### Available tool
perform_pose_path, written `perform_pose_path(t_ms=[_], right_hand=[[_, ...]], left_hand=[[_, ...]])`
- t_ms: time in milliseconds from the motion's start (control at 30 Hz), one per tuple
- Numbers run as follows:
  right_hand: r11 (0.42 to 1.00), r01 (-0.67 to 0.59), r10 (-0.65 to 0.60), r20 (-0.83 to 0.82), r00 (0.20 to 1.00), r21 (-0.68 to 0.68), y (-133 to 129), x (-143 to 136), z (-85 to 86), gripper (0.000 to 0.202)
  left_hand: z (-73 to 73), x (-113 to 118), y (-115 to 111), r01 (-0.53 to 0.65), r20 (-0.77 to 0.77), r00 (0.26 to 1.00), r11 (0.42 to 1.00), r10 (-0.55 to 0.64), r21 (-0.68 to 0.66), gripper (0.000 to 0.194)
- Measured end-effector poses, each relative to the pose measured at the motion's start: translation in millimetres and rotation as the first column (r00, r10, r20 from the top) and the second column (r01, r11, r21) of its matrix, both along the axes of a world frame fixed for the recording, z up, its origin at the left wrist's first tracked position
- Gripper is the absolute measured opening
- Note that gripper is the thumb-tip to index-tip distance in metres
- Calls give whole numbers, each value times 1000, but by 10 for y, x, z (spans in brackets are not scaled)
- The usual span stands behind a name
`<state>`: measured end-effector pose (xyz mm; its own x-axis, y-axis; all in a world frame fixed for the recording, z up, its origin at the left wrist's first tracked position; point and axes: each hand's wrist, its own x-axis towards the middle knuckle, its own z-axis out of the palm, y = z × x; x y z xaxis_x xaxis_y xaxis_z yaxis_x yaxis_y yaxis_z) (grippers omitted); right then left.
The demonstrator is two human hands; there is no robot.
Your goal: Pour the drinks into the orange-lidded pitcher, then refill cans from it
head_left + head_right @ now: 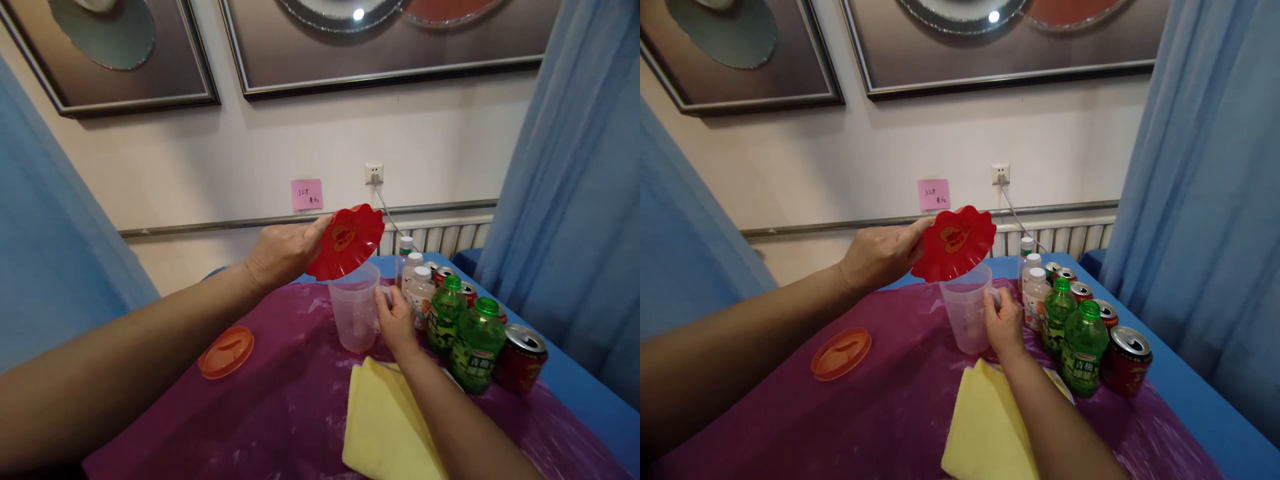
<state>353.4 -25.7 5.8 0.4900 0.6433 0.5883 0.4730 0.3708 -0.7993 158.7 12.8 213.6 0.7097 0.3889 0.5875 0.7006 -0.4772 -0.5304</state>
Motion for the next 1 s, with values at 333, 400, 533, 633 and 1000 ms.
perform_pose_path(t_ms=[333,400,533,633,1000], right_hand=[[999,10,-10,-13,1000,-32,-7,6,-22,39],[999,14,-15,-24,1000,-42,-15,1,-27,39],[999,27,-27,-16,999,-48,-32,-3,-57,41],[998,39,-38,9,999,-53,-39,5,-91,43],[998,62,-61,16,998,-21,-33,25,-190,46]], left_hand=[[-542,-952,-19,-112,639,530,793,558,-599,53],[-898,-1235,-74,-17,620,395,680,678,-733,54],[-1625,-1489,-232,39,540,299,556,787,-830,41],[-1983,-1476,-312,142,482,299,462,823,-876,29],[-2201,-1524,-338,318,465,329,367,822,-874,36]])
